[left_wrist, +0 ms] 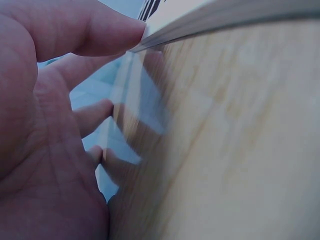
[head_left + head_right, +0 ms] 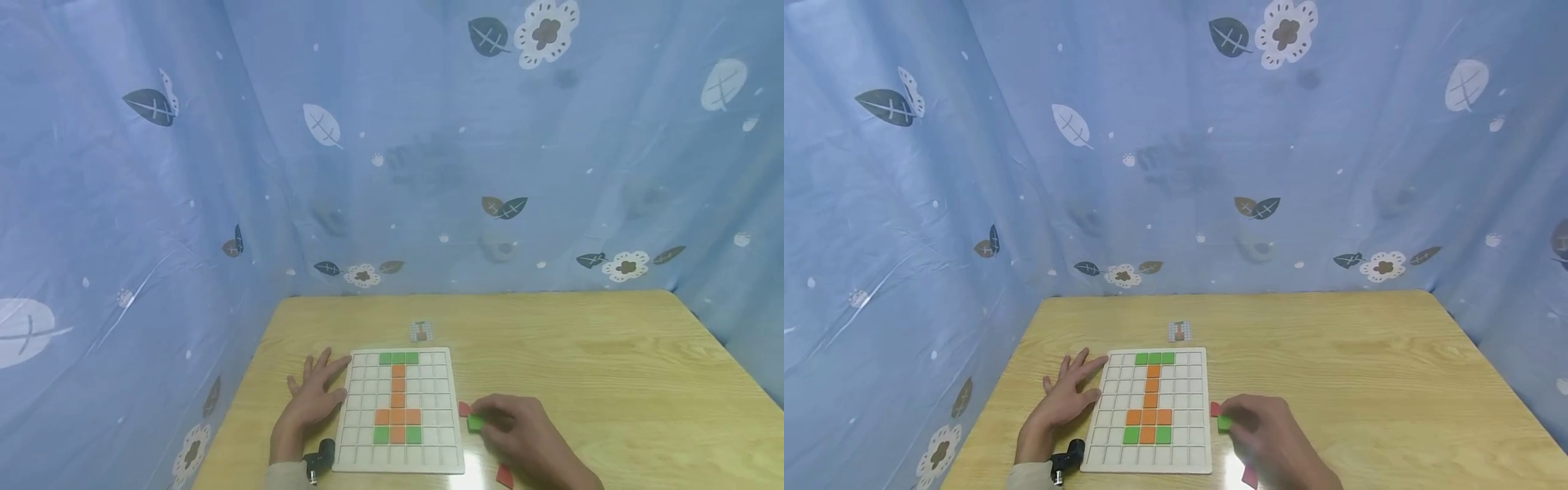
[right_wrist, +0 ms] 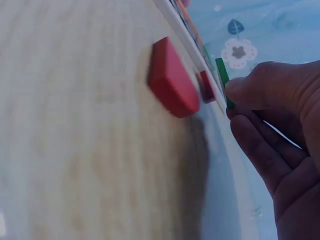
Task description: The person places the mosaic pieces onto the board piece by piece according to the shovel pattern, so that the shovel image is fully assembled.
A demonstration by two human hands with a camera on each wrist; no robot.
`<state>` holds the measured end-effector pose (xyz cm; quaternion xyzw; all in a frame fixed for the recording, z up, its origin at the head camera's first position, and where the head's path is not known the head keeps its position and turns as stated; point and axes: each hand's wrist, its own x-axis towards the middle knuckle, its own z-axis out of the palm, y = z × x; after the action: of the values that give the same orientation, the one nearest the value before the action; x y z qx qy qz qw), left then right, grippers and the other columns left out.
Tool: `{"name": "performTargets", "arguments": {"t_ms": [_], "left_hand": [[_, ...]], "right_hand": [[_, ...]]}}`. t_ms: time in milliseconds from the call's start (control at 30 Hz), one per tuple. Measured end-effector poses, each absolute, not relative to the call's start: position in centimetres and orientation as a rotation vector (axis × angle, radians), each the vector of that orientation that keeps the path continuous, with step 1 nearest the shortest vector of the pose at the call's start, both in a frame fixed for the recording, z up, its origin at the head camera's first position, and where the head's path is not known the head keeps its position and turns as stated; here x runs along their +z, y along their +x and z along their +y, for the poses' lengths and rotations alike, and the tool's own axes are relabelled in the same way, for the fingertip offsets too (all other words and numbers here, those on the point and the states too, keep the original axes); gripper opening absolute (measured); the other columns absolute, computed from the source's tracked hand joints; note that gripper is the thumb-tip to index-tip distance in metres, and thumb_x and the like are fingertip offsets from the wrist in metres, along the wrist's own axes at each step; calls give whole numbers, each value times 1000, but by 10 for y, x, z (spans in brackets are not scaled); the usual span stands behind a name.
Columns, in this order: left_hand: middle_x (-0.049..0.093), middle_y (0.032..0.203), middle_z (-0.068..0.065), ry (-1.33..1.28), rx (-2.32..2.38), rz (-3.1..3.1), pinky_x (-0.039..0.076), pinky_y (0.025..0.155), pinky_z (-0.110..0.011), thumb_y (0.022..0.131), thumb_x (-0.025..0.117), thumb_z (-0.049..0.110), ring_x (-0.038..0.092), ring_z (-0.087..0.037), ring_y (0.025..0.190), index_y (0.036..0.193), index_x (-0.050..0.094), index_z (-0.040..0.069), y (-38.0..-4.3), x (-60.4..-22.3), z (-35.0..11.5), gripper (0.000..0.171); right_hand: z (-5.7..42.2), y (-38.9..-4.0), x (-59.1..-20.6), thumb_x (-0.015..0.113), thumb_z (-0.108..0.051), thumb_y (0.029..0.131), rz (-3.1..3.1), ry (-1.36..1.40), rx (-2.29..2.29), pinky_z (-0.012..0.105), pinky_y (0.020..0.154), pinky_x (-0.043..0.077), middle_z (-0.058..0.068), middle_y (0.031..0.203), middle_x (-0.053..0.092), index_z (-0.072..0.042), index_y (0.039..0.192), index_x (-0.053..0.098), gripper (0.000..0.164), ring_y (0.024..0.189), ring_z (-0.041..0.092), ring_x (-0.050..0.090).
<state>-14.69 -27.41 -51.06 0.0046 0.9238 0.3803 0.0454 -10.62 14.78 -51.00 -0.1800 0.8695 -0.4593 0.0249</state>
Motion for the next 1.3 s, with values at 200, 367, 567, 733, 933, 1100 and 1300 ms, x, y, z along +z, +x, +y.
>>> {"name": "performTargets", "arguments": {"t_ms": [200,367,567,733,933,1100,1300], "left_hand": [[20,182,-22,14,1178,2816,-28,116,-85,92,71,11,-9,-57,167,158,60,24,-145,-511,-277,69],[20,182,-23,10,1183,2816,-28,116,-85,92,71,11,-8,-57,167,158,61,24,-145,-510,-275,68],[20,182,-23,-19,1160,2819,-27,116,-84,93,71,12,-8,-57,167,158,61,24,-145,-508,-274,66],[19,182,-22,-26,1158,2814,-28,117,-84,94,70,13,-8,-56,167,158,61,24,-146,-508,-275,65],[20,182,-22,-25,1157,2819,-28,117,-84,93,70,12,-8,-56,167,158,61,24,-146,-508,-274,66],[19,182,-22,-23,1161,2814,-28,117,-84,93,71,12,-8,-56,167,158,61,24,-146,-509,-275,66],[18,182,-23,-10,1158,2815,-27,117,-84,94,70,12,-9,-56,167,158,60,24,-147,-510,-275,66]], "right_hand": [[149,-106,-500,80,-7,91,2624,-456,-1452,21,92,60,-20,113,80,-32,112,82,33,106,3,73],[154,-108,-490,83,-3,88,2801,-667,-1404,29,91,64,-19,109,81,-27,113,83,35,103,2,75],[158,-111,-480,86,-1,85,2892,-842,-1389,34,84,66,-18,108,82,-22,112,83,34,96,7,77],[158,-112,-472,87,-3,86,2901,-857,-1366,36,83,67,-17,109,82,-21,112,83,32,96,8,78],[153,-111,-465,88,-5,86,2910,-889,-1392,34,81,66,-16,107,83,-22,111,83,31,93,9,79],[142,-111,-464,88,-5,86,2904,-888,-1419,33,82,66,-17,107,82,-24,111,83,31,93,7,78],[126,-113,-463,87,-6,89,2827,-936,-1478,34,85,66,-15,108,83,-25,110,84,29,93,11,79]]}}
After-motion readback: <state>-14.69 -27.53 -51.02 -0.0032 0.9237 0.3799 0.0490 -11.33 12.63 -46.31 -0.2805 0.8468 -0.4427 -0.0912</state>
